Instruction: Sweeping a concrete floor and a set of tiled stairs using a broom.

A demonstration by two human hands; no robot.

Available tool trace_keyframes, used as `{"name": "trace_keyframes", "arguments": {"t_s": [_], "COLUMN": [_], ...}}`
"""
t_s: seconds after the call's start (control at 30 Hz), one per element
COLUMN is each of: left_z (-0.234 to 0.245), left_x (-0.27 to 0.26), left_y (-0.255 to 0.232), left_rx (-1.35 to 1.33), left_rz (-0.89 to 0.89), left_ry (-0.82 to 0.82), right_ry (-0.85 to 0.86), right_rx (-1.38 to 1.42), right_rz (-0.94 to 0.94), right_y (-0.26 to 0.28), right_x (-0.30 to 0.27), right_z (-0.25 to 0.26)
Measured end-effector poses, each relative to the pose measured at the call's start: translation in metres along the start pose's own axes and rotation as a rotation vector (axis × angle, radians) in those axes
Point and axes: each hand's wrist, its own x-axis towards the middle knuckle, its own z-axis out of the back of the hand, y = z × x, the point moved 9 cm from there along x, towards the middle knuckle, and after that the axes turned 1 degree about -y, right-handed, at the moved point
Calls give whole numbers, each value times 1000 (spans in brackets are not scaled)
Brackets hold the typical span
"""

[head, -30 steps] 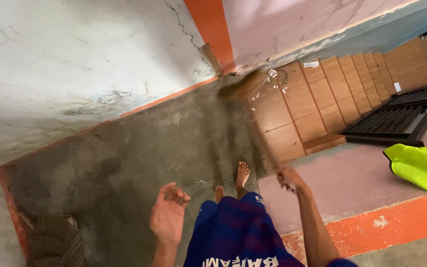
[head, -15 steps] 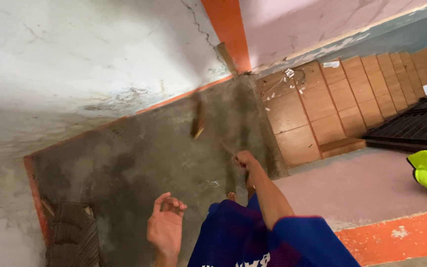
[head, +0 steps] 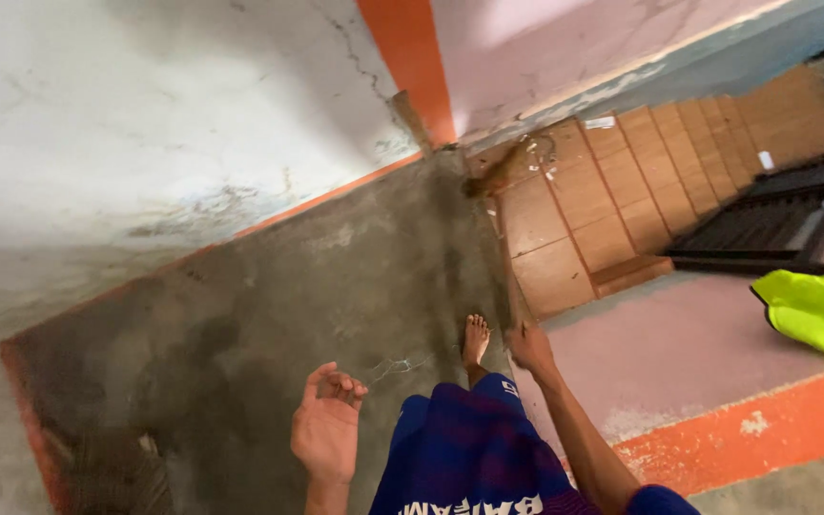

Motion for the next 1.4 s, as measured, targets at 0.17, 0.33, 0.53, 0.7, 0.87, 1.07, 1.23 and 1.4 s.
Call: {"name": "trace_keyframes", "arguments": {"t_s": [0.17,0.33,0.53,0.7,0.87,1.07,1.23,1.4], "left_z": [-13,-42,-68,-88,-89,-98,-124,-124], "left_x": [21,47,90,142,208,272,268,233], "left_y": [0,-11,-13,-15,-36,-72,-55,-21], "left_rx": [11,88,152,156,203,288,262,278], "left_rz": [52,75,171,297,461,542,735,888], "left_ry": [61,145,301,450,615,815,877,1010], "right_ry": [312,577,159,-202,-502,-530,-610,-311], "right_rx": [223,503,184,27,-15,147,212,435], "right_rz": [-336,-393,-420,-412,-267,-611,-708,-1191], "right_y": [-25,-51,-103,-31,5,37,57,104], "right_x": [-60,-70,-13,4,-40,-198,-350,-497], "right_z": [5,-45,-57,-40,-70,-148,-249,-393]}}
